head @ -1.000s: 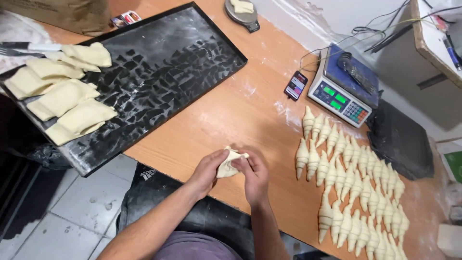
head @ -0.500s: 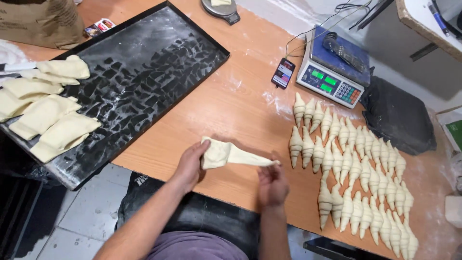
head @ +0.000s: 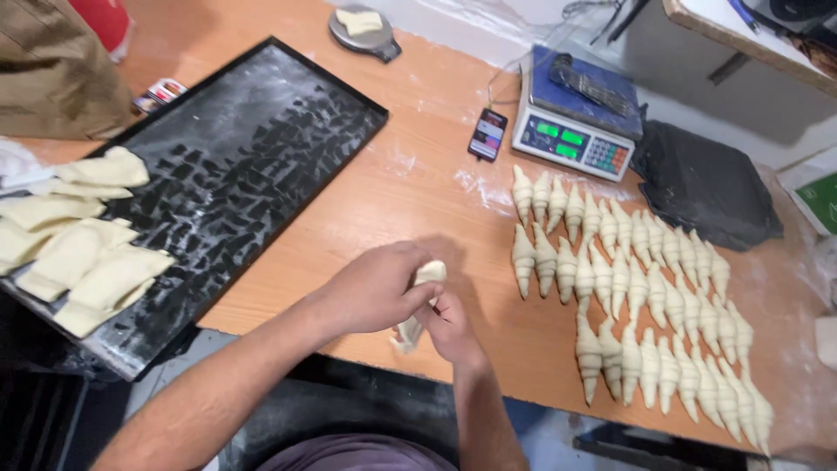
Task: Rolling triangular dough pieces into croissant shapes on a bakery workbench.
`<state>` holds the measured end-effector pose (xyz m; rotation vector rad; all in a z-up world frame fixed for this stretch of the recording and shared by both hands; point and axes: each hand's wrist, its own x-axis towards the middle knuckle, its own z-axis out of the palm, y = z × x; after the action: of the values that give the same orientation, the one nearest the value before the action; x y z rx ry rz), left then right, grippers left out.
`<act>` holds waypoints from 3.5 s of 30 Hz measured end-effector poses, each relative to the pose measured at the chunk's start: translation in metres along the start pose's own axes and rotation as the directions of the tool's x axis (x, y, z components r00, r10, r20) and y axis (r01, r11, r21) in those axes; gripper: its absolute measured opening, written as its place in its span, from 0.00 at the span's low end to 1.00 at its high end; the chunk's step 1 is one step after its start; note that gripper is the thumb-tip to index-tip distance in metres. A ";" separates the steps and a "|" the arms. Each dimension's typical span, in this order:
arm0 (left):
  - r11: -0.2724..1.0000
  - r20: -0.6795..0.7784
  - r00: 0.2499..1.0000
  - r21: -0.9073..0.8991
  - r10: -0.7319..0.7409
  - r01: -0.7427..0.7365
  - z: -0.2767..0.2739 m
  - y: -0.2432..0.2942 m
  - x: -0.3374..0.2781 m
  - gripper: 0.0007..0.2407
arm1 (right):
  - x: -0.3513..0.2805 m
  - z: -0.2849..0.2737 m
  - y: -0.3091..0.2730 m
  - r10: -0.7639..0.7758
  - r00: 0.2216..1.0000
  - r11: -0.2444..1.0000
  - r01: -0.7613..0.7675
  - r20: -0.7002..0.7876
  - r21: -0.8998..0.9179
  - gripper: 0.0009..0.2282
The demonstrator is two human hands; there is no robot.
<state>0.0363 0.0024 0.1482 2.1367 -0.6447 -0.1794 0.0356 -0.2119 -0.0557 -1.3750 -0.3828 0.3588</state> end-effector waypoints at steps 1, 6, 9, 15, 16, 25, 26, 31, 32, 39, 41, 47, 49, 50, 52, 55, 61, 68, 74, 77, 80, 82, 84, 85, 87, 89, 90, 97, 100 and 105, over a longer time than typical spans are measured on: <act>1.000 -0.010 1.000 0.011 -0.005 0.005 -0.002 0.001 0.000 0.15 | 0.004 0.016 -0.016 -0.007 1.000 1.000 0.007 0.013 0.004 0.10; 0.994 -0.113 0.990 0.051 -0.087 0.093 0.004 -0.029 -0.007 0.16 | 0.003 0.065 -0.076 -0.062 0.998 0.793 0.041 -0.012 -0.608 0.10; 0.994 -0.168 0.979 0.027 0.113 -0.110 0.023 -0.063 -0.013 0.13 | -0.008 0.065 -0.085 -0.008 1.000 0.773 0.007 0.001 -0.635 0.11; 0.936 -0.300 0.931 0.337 0.206 -0.099 0.003 -0.083 -0.001 0.15 | -0.040 0.049 -0.088 0.393 0.914 0.875 -0.405 -0.099 -0.265 0.12; 0.936 -0.305 0.929 0.338 0.211 -0.101 -0.009 -0.091 0.003 0.15 | -0.048 0.037 -0.079 0.389 0.916 0.875 -0.401 -0.099 -0.270 0.12; 0.946 -0.624 0.747 0.322 0.231 -0.024 -0.072 -0.125 0.011 0.14 | -0.119 -0.083 -0.016 0.420 0.880 0.871 -0.460 -0.220 -0.176 0.16; 0.989 -0.637 0.769 0.072 -0.053 0.128 -0.074 -0.118 0.008 0.13 | -0.126 -0.099 0.002 0.329 0.896 0.919 -0.376 -0.296 -0.115 0.15; 0.853 -0.337 0.791 -0.311 -0.511 0.419 -0.054 -0.080 0.000 0.13 | -0.074 -0.035 -0.061 -0.018 0.704 0.542 -0.590 -0.710 -0.598 0.18; 0.867 -0.225 0.867 -0.353 -0.444 0.353 -0.045 -0.071 -0.002 0.13 | -0.065 -0.015 -0.071 -0.192 0.769 0.530 -0.441 -0.609 -0.724 0.17; 0.832 0.172 0.983 -0.553 0.057 0.049 -0.004 -0.018 -0.020 0.26 | -0.019 0.079 -0.128 -0.636 0.754 0.413 0.148 -0.168 -0.899 0.20; 0.972 0.012 0.995 -0.215 0.101 -0.096 -0.020 0.008 -0.025 0.23 | -0.023 0.072 -0.145 -0.551 0.794 0.554 0.117 -0.257 -0.824 0.15; 0.968 -0.073 0.980 0.185 0.184 -0.168 -0.052 0.050 -0.031 0.13 | -0.028 0.061 -0.215 -0.491 0.871 0.659 0.365 -0.008 -0.658 0.13; 0.979 -0.065 0.977 -0.001 0.203 -0.204 -0.055 0.058 -0.026 0.14 | -0.030 0.058 -0.226 -0.478 0.878 0.700 0.402 0.031 -0.590 0.13; 0.996 -0.027 0.997 -0.043 0.076 -0.077 -0.055 0.062 -0.023 0.14 | -0.030 0.056 -0.229 -0.406 0.909 0.816 0.315 -0.093 -0.485 0.16; 0.996 0.019 0.999 -0.076 -0.048 0.050 -0.054 0.063 -0.018 0.15 | -0.024 0.049 -0.232 -0.316 0.926 0.906 0.229 -0.207 -0.357 0.19; 0.956 -0.113 0.976 -0.208 0.186 -0.207 -0.054 0.060 -0.007 0.22 | -0.007 0.028 -0.226 -0.386 0.915 0.844 0.300 -0.115 -0.445 0.12; 0.999 -0.121 0.992 -0.043 -0.029 0.024 -0.067 0.050 0.031 0.11 | 0.047 0.002 -0.228 -0.526 0.851 0.703 0.431 -0.004 -0.566 0.10; 0.914 -0.402 0.821 0.191 0.406 -0.358 -0.056 0.013 0.036 0.08 | 0.049 0.012 -0.238 -0.642 0.766 0.525 0.444 0.003 -0.726 0.08; 0.945 -0.318 0.898 0.221 0.303 -0.241 0.027 -0.092 0.013 0.07 | 0.038 0.005 -0.136 -0.375 0.926 0.342 0.192 0.054 -0.920 0.07; 0.971 -0.249 0.955 0.216 0.159 -0.105 0.074 -0.148 -0.012 0.10 | 0.016 0.009 -0.067 -0.363 0.928 0.319 0.207 0.083 -0.925 0.07; 0.971 -0.252 0.963 0.236 0.089 -0.028 0.100 -0.160 -0.035 0.15 | -0.001 0.022 -0.033 -0.341 0.940 0.357 0.122 -0.008 -0.926 0.10; 0.974 -0.269 0.962 0.224 0.040 0.022 0.111 -0.144 -0.054 0.17 | -0.020 0.042 -0.032 -0.329 0.942 0.389 0.075 -0.063 -0.918 0.12; 0.906 -0.190 0.979 0.423 0.071 0.016 0.109 -0.121 -0.057 0.23 | -0.029 0.063 -0.046 -0.264 0.964 0.317 0.057 -0.031 -0.947 0.21; 0.902 -0.201 0.976 0.433 0.088 0.008 0.109 -0.129 -0.049 0.23 | -0.015 0.055 -0.042 -0.282 0.959 0.307 0.067 -0.023 -0.949 0.21; 0.913 -0.070 0.995 0.406 0.075 -0.040 0.117 -0.139 -0.053 0.32 | -0.008 0.051 -0.031 -0.199 0.978 0.232 0.101 0.054 -0.968 0.29; 0.901 -0.051 0.997 0.433 0.059 -0.031 0.104 -0.147 -0.024 0.32 | 0.005 0.043 -0.017 -0.178 0.984 0.217 0.059 0.020 -0.974 0.29; 0.881 -0.048 0.997 0.471 0.060 -0.030 0.097 -0.151 -0.008 0.32 | 0.014 0.037 -0.012 -0.179 0.984 0.187 0.031 -0.003 -0.982 0.30; 0.967 -0.151 0.975 0.220 0.164 -0.129 0.082 -0.185 0.022 0.23 | 0.035 0.006 -0.030 -0.336 0.938 0.324 0.034 -0.082 -0.945 0.20; 0.985 -0.141 0.977 0.082 0.162 -0.151 0.077 -0.167 0.007 0.13 | 0.014 0.007 -0.030 -0.249 0.961 0.500 0.020 -0.122 -0.866 0.12; 0.912 0.009 0.991 0.390 0.132 -0.125 0.103 -0.153 -0.040 0.18 | -0.026 0.038 -0.061 -0.267 0.964 0.290 0.085 0.004 -0.953 0.18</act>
<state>0.0245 0.0237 -0.0391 2.4615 -0.8660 0.0459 -0.0039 -0.2002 0.0094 -2.5201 -0.6691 -0.2758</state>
